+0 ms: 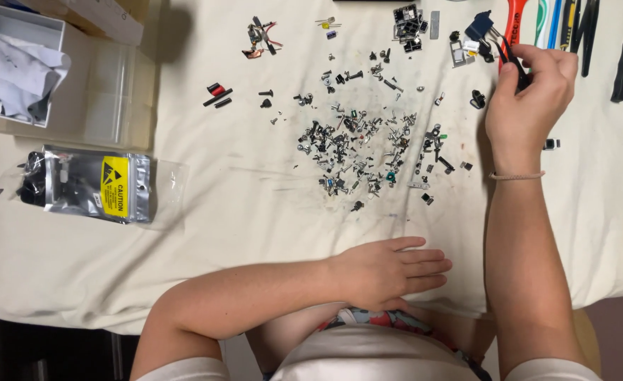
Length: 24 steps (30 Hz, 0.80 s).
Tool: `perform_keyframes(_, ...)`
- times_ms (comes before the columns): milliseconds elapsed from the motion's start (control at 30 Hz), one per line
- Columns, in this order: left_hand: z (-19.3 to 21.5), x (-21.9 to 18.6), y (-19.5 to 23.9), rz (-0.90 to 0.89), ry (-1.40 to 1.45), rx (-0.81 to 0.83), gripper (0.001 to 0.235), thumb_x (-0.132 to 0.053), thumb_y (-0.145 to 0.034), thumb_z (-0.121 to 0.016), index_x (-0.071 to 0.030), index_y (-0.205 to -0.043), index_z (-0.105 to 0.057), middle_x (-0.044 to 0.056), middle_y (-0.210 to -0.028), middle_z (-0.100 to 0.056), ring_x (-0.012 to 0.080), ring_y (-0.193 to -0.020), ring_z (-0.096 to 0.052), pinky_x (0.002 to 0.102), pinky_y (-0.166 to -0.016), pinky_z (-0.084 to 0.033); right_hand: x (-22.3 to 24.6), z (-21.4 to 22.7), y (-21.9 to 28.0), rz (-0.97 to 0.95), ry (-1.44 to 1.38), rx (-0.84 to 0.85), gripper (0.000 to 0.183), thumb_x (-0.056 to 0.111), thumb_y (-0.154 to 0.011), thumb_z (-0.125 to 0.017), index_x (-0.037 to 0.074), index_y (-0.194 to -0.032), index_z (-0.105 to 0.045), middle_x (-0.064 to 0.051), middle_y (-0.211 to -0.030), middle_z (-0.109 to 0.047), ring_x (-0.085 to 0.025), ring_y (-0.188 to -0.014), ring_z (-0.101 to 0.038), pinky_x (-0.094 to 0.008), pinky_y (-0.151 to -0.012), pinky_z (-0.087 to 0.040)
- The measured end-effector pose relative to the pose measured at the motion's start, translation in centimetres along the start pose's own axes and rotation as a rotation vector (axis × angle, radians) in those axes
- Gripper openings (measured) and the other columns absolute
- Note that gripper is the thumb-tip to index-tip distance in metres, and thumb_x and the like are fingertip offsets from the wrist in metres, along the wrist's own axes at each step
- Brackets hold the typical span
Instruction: The person sorts small electronic components on a white cloth-covered table. They pick up and place down various parts, then use tweezers to move and organize the components into small groups.
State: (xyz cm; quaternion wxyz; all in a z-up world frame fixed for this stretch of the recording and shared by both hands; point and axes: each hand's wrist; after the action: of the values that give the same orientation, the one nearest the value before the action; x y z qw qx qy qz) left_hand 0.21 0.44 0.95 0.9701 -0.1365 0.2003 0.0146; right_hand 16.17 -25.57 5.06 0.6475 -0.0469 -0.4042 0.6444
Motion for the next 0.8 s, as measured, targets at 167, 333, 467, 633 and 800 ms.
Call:
perform_keyframes(167,-0.1,0.1,-0.1,-0.007,-0.012,0.020,0.072,-0.053,-0.095,-0.057,-0.016,-0.155,-0.046,0.006,-0.168,-0.036,0.0188,-0.158,-0.030,0.043,-0.132,-0.017,0.2,-0.5,0.2,0.049,-0.008,0.016,0.033,-0.012,-0.093,-0.057,-0.011,-0.121,-0.074,-0.020,-0.112,-0.053,-0.036,-0.103,-0.060,-0.044,-0.093,-0.051)
perform_keyframes(333,-0.1,0.0,-0.1,-0.002,-0.032,0.021,0.074,-0.055,-0.093,-0.059,-0.017,-0.155,-0.047,0.005,-0.167,-0.037,0.0182,-0.157,-0.031,0.043,-0.132,-0.017,1.1,-2.0,0.1,0.129,0.034,0.056,0.034,-0.012,-0.093,-0.065,-0.011,-0.126,-0.076,-0.024,-0.111,-0.071,-0.037,-0.101,-0.066,-0.046,-0.086,-0.052)
perform_keyframes(467,0.0,0.0,-0.2,0.002,-0.023,0.029,0.074,-0.055,-0.092,-0.060,-0.017,-0.155,-0.047,0.005,-0.167,-0.037,0.0184,-0.157,-0.030,0.043,-0.132,-0.018,1.7,-3.7,-0.1,0.169,0.174,0.030,0.021,-0.005,-0.091,-0.081,-0.001,-0.112,-0.083,-0.015,-0.104,-0.079,-0.029,-0.093,-0.074,-0.039,-0.078,-0.059)
perform_keyframes(633,0.0,0.1,-0.3,0.008,-0.025,0.035,0.076,-0.055,-0.091,-0.063,-0.017,-0.155,-0.047,0.006,-0.168,-0.036,0.0180,-0.157,-0.030,0.043,-0.132,-0.018,1.9,-4.2,-0.3,0.208,0.085,0.048,0.022,-0.010,-0.091,-0.078,-0.005,-0.113,-0.079,-0.018,-0.105,-0.076,-0.032,-0.095,-0.072,-0.041,-0.082,-0.058)
perform_keyframes(800,-0.1,0.0,-0.2,0.006,-0.030,0.026,0.073,-0.056,-0.093,-0.059,-0.017,-0.154,-0.049,0.005,-0.167,-0.037,0.0189,-0.157,-0.030,0.043,-0.132,-0.017,2.1,-3.7,-0.5,0.202,0.084,0.001,0.025,-0.016,-0.092,-0.073,-0.010,-0.116,-0.077,-0.021,-0.108,-0.072,-0.035,-0.100,-0.068,-0.044,-0.085,-0.057)
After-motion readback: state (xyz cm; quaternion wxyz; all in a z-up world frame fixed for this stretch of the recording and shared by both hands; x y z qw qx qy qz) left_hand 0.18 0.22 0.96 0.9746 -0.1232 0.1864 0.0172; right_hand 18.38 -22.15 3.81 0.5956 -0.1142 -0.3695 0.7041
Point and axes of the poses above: each hand's wrist, its own y-axis away from the middle knuckle, its own z-axis out of the back of the hand, x = y × z
